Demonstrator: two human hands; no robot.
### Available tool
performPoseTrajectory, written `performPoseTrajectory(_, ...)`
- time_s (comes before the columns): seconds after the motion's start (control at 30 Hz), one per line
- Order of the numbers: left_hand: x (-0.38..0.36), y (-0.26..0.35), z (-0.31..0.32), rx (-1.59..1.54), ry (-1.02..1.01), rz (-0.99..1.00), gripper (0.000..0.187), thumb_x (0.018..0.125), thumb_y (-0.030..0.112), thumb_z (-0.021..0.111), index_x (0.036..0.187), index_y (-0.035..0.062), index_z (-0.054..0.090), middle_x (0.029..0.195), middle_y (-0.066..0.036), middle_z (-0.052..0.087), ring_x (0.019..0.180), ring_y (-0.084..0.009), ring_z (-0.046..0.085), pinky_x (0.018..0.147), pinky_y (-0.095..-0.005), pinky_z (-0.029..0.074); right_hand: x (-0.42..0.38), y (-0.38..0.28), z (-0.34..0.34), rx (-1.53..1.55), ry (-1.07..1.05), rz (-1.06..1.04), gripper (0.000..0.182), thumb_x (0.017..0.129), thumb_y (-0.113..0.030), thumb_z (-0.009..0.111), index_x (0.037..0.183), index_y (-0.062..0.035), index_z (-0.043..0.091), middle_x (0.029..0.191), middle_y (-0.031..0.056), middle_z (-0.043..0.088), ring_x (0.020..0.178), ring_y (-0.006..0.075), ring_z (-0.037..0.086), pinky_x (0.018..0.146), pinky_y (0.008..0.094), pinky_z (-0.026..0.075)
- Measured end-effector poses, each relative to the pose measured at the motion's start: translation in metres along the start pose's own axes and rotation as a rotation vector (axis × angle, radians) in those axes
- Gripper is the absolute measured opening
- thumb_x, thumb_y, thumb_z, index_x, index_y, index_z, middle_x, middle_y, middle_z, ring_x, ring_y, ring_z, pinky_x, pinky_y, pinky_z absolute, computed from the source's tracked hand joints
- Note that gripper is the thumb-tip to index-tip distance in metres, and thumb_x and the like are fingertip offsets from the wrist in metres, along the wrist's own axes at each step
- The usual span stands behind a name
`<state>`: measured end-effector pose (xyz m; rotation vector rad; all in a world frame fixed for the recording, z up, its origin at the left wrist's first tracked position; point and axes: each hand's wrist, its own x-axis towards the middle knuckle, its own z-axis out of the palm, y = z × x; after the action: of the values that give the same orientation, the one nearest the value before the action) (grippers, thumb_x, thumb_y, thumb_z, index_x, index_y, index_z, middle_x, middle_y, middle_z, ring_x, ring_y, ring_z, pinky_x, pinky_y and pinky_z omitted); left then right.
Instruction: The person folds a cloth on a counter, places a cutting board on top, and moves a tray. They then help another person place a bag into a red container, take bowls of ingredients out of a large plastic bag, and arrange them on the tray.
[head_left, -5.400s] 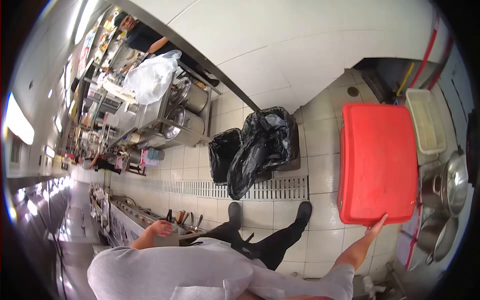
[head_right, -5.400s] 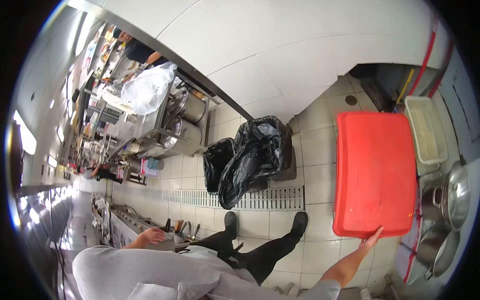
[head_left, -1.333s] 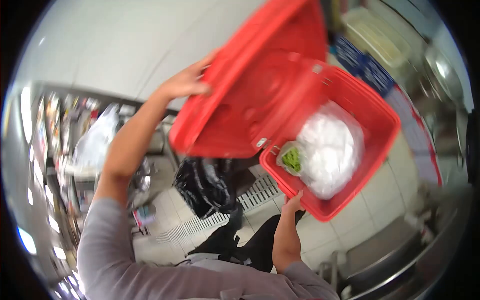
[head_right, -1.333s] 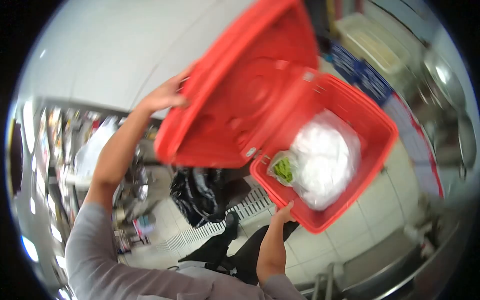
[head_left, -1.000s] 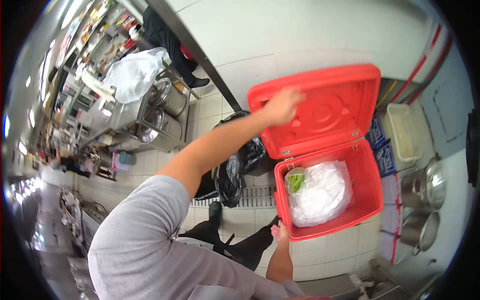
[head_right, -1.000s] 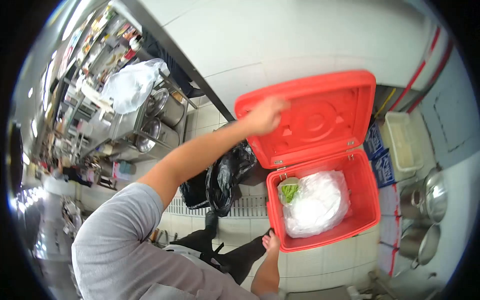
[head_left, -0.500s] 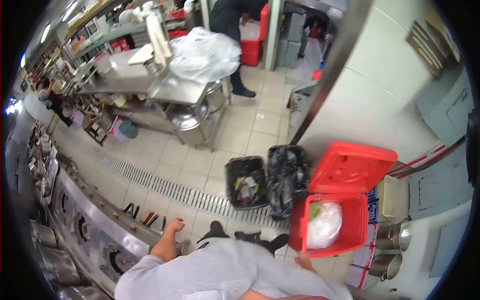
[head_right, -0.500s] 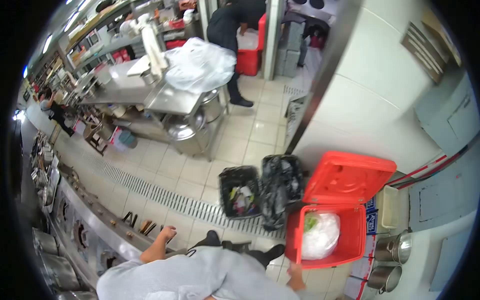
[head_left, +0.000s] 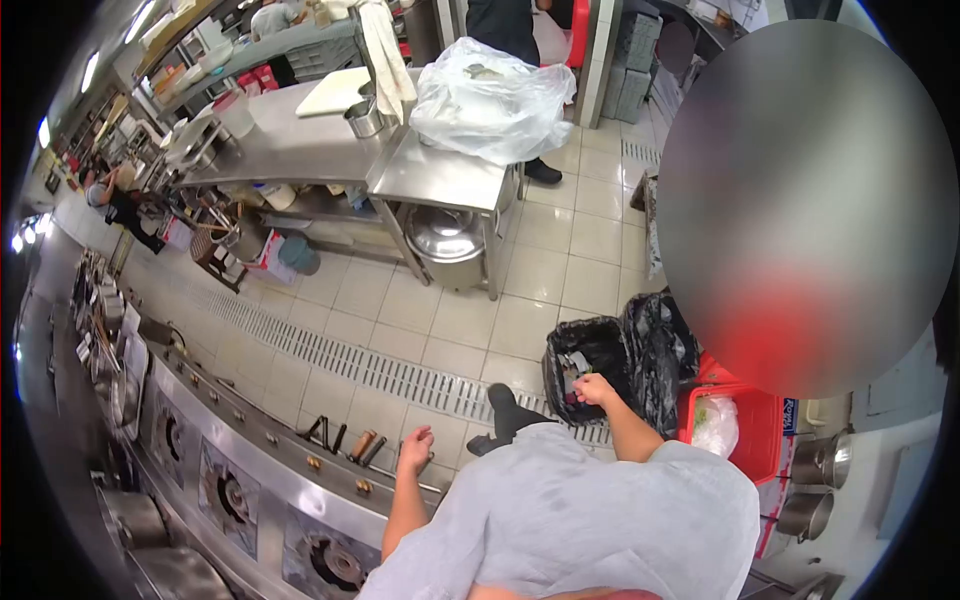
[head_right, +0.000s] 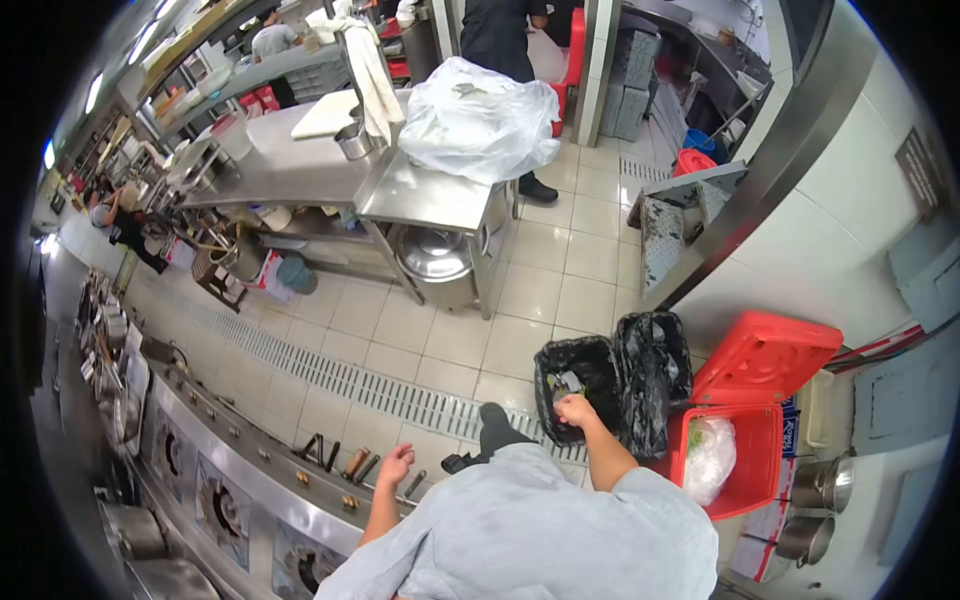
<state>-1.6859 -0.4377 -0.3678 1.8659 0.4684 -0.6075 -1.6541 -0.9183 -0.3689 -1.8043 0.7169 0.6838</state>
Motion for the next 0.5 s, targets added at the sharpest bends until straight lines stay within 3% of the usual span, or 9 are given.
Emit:
performPoseTrajectory(0.07, 0.024, 0.002, -0.020, 0.041, 0.002, 0.085, 0.035, 0.085, 0.014, 0.058, 0.117, 0.0021, 0.056, 0.096, -0.010, 0.066, 0.087, -0.0176, 0.061, 0.077, -0.0312, 0.048, 0.025, -0.022, 0.016, 0.003, -0.042, 0.020, 0.024, 0.084, -0.028, 0.061, 0.090, -0.0052, 0.063, 0.078, 0.0052, 0.064, 0.061, 0.0149, 0.061, 0.051, 0.0297, 0.047)
performPoseTrajectory(0.13, 0.037, 0.014, -0.030, -0.054, 0.008, -0.003, 0.034, 0.086, 0.015, 0.056, 0.117, 0.0016, 0.056, 0.098, -0.010, 0.065, 0.088, -0.0185, 0.061, 0.079, -0.0317, 0.048, 0.055, -0.026, 0.022, 0.041, -0.035, 0.217, 0.026, 0.083, -0.030, 0.061, 0.087, -0.0045, 0.062, 0.077, 0.0058, 0.065, 0.060, 0.0155, 0.061, 0.051, 0.0303, 0.047)
performPoseTrajectory(0.23, 0.059, -0.016, -0.061, 0.136, 0.014, -0.082, 0.033, 0.088, 0.017, 0.053, 0.117, 0.0040, 0.057, 0.096, -0.009, 0.065, 0.084, -0.0185, 0.061, 0.077, -0.0317, 0.048, 0.090, -0.050, 0.017, -0.226, -0.152, 0.285, 0.029, 0.083, -0.031, 0.061, 0.083, -0.0028, 0.062, 0.072, 0.0067, 0.064, 0.055, 0.0165, 0.059, 0.048, 0.0311, 0.046)
performPoseTrajectory(0.27, 0.054, -0.032, -0.078, 0.227, 0.026, -0.144, 0.031, 0.089, 0.019, 0.051, 0.116, 0.0049, 0.057, 0.092, -0.008, 0.065, 0.082, -0.0182, 0.061, 0.075, -0.0309, 0.048, 0.097, -0.060, 0.020, -0.149, -0.073, 0.351, 0.029, 0.082, -0.030, 0.061, 0.079, -0.0012, 0.062, 0.066, 0.0078, 0.063, 0.049, 0.0172, 0.057, 0.043, 0.0333, 0.045)
performPoseTrajectory(0.4, 0.078, -0.048, -0.124, 0.277, -0.093, -0.223, 0.031, 0.089, 0.020, 0.051, 0.116, 0.0061, 0.057, 0.088, -0.007, 0.065, 0.077, -0.0173, 0.060, 0.071, -0.0307, 0.048, 0.147, -0.102, 0.006, -0.027, 0.047, 0.164, 0.025, 0.080, -0.023, 0.060, 0.070, -0.0003, 0.064, 0.063, 0.0111, 0.061, 0.047, 0.0187, 0.056, 0.041, 0.0347, 0.043)
performPoseTrajectory(0.5, 0.120, -0.023, -0.144, 0.308, -0.202, -0.235, 0.030, 0.089, 0.020, 0.051, 0.115, 0.0069, 0.057, 0.085, -0.006, 0.065, 0.073, -0.0166, 0.059, 0.068, -0.0305, 0.048, 0.187, -0.120, 0.006, 0.113, 0.100, 0.124, 0.022, 0.083, -0.022, 0.055, 0.085, -0.0023, 0.063, 0.062, 0.0077, 0.059, 0.052, 0.0164, 0.057, 0.042, 0.0303, 0.042)
